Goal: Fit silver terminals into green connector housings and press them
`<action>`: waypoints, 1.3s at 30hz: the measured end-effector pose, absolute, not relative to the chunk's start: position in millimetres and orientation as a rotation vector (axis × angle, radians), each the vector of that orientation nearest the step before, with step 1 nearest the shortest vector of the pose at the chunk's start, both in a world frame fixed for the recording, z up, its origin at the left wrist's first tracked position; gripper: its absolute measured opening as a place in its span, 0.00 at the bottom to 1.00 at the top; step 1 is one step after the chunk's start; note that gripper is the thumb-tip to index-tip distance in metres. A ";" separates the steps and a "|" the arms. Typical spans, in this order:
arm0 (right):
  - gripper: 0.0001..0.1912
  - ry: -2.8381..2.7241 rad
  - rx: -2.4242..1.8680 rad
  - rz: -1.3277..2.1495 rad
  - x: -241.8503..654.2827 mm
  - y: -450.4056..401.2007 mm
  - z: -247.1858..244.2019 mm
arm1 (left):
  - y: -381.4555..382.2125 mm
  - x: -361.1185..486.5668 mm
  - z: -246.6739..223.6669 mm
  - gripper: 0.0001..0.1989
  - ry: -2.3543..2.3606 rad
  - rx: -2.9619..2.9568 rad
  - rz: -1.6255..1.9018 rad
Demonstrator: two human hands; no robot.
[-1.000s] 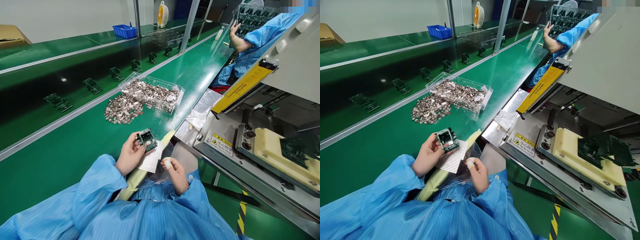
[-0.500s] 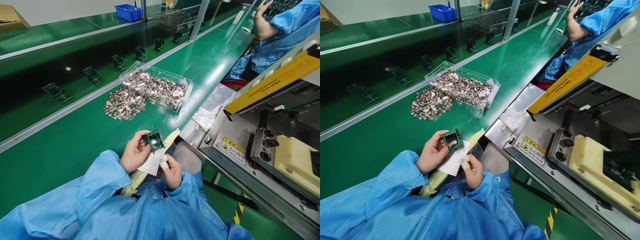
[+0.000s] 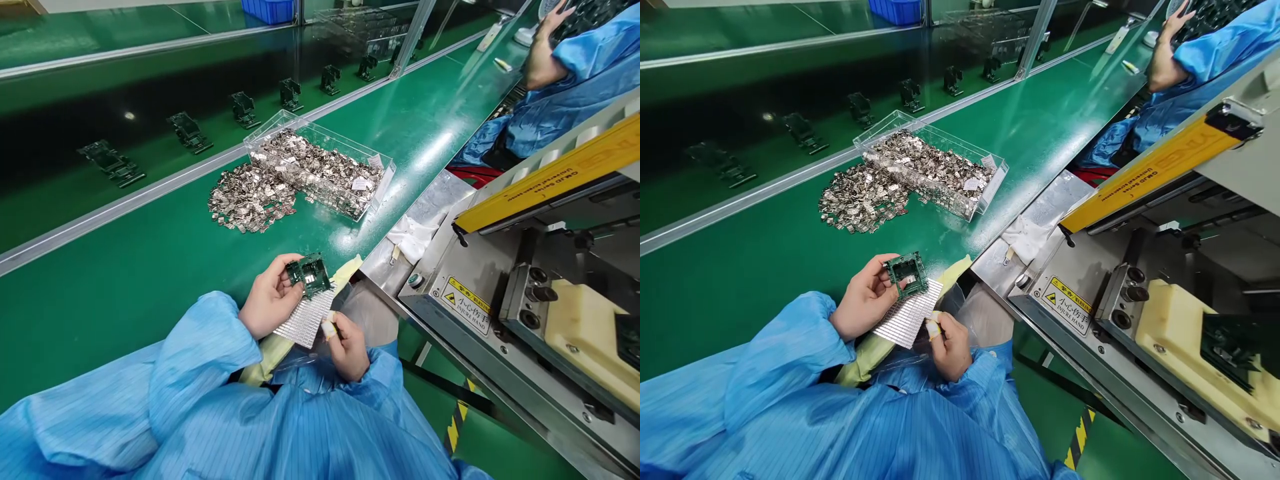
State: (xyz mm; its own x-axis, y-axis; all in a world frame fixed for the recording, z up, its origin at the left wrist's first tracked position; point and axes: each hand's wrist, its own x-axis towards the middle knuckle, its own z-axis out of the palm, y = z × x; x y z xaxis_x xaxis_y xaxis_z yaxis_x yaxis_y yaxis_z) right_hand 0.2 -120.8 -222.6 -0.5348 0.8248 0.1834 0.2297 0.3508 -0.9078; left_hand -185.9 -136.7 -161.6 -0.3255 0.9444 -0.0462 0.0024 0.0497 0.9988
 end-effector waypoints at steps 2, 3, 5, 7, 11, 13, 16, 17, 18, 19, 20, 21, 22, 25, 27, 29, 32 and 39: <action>0.11 -2.000 -0.968 1.155 5.5 -118.5 -220.6 | -136.5 -186.0 -161.9 0.21 1.462 0.998 1.419; 0.11 -2.014 -0.989 1.145 8.2 -117.5 -219.8 | -136.5 -186.1 -162.3 0.21 1.454 0.991 1.424; 0.08 -2.039 -1.035 1.143 13.5 -115.8 -218.5 | -136.6 -186.2 -163.3 0.21 1.444 0.971 1.429; 0.10 -2.046 -1.107 1.180 18.7 -114.8 -216.8 | -136.8 -186.2 -164.2 0.22 1.431 0.936 1.446; 0.05 -2.000 -1.259 1.234 28.7 -113.3 -206.1 | -136.4 -185.1 -164.0 0.21 1.331 0.858 1.518; 0.05 -1.973 -1.277 1.203 32.5 -112.0 -195.1 | -136.1 -184.5 -163.2 0.22 1.272 0.829 1.552; 0.05 -1.875 -1.225 1.202 35.8 -109.5 -173.8 | -137.0 -183.9 -162.7 0.23 1.224 0.810 1.581; 0.06 -1.835 -1.197 1.216 35.8 -108.5 -166.6 | -137.8 -183.6 -163.0 0.23 1.215 0.813 1.586; 0.07 -1.800 -1.172 1.227 35.2 -107.4 -159.8 | -138.8 -183.3 -163.4 0.23 1.209 0.818 1.588; 0.08 -1.777 -1.150 1.234 33.7 -106.3 -153.6 | -140.0 -183.0 -163.8 0.23 1.207 0.825 1.587; 0.08 -1.765 -1.131 1.238 31.3 -105.1 -148.1 | -141.3 -182.5 -164.2 0.23 1.208 0.833 1.583; 0.08 -1.760 -1.113 1.240 27.9 -103.7 -143.5 | -142.6 -181.9 -164.4 0.22 1.208 0.839 1.577; 0.07 -1.757 -1.095 1.237 23.6 -102.3 -139.7 | -143.9 -181.3 -164.2 0.22 1.208 0.845 1.570; 0.04 -1.774 -1.019 1.169 6.8 -97.9 -133.1 | -146.9 -179.1 -161.9 0.22 1.180 0.868 1.560; 0.03 -1.806 -0.963 1.076 -5.2 -95.7 -132.3 | -148.0 -177.8 -159.9 0.22 1.161 0.888 1.552; 0.04 -1.839 -0.919 0.997 -15.8 -94.9 -133.6 | -148.6 -176.7 -158.6 0.20 1.148 0.905 1.549; 0.07 -1.882 -0.909 0.936 -28.1 -96.2 -137.6 | -149.5 -175.8 -159.2 0.18 1.150 0.940 1.547; 0.08 -1.911 -0.931 0.777 -43.6 -102.3 -143.4 | -152.3 -177.0 -160.2 0.15 1.199 1.107 1.530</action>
